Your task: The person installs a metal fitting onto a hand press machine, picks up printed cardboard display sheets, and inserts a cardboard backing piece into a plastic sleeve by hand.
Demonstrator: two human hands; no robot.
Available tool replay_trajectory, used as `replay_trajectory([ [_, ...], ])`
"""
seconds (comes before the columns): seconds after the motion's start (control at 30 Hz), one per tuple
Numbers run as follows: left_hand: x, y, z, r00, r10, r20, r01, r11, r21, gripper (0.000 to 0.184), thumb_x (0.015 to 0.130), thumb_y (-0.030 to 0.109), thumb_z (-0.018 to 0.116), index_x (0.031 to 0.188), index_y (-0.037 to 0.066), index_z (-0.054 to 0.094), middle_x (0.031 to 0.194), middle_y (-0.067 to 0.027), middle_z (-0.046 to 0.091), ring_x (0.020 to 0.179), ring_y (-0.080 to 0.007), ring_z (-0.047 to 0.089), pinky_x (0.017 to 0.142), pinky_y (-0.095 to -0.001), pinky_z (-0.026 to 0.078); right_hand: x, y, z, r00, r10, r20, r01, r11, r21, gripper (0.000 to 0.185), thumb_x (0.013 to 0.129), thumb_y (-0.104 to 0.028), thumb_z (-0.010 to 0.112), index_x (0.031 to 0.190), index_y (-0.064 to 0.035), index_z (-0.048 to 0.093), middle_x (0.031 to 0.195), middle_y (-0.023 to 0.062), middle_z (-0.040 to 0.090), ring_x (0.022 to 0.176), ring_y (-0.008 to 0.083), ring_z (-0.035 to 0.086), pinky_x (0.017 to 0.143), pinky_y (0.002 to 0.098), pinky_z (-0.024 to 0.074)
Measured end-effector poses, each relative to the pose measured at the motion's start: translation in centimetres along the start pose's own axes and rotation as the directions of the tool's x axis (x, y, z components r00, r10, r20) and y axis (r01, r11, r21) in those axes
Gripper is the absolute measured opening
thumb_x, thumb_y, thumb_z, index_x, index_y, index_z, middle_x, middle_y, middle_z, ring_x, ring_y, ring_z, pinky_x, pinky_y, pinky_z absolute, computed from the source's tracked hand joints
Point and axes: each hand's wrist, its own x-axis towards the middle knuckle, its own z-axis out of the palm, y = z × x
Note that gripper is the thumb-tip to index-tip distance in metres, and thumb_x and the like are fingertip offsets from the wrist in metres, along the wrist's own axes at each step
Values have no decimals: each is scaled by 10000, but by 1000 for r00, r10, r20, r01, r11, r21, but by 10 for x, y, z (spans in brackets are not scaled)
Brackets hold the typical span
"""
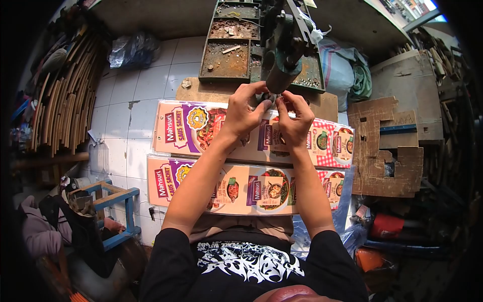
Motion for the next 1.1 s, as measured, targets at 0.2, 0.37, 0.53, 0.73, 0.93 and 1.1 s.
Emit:
replay_trajectory([
  [0.2,-1,-3,1,1000,6,-4,-6,1000,-9,383,748,11,737,1123,22,660,984,-139,689,928,-279,652,831,-362,518,0,0,0,1000,-11,-2,11,1000,-18,272,802,56,713,1065,-13,716,851,95,686,684,140,664,633,261,519],
  [0.37,-1,-3,-2,999,2,42,-4,999,46,376,779,22,751,1145,16,667,1036,-143,692,952,-257,652,857,-349,508,0,-1,0,999,-45,6,45,998,-45,269,801,66,706,1060,-6,716,849,98,684,703,144,667,647,261,524],
  [0.53,0,-8,-2,989,147,16,-148,980,133,328,752,19,751,1073,17,686,1030,-152,692,957,-309,650,852,-375,517,0,0,0,997,-72,9,72,995,-66,267,800,67,705,1057,-4,714,848,97,680,683,142,651,632,265,518],
  [0.73,0,-7,-2,988,154,17,-154,975,159,298,747,21,750,1038,8,691,1028,-156,693,962,-320,649,848,-385,520,0,1,1,994,-105,10,106,991,-83,266,798,70,701,1054,-2,712,850,96,674,664,140,635,615,267,509],
  [0.93,0,-6,-2,985,169,13,-169,974,148,273,743,22,754,1009,1,696,1025,-160,691,962,-321,650,843,-385,522,0,1,2,995,-103,9,103,992,-79,257,805,64,700,1052,-4,712,850,97,672,660,141,630,606,268,505],
  [1.1,1,-4,-1,984,177,-6,-174,976,132,241,729,17,752,961,2,689,990,-144,697,940,-320,648,838,-393,514,0,1,2,995,-96,14,97,992,-76,245,810,53,702,1047,-4,714,846,98,671,657,144,628,604,267,504],
])
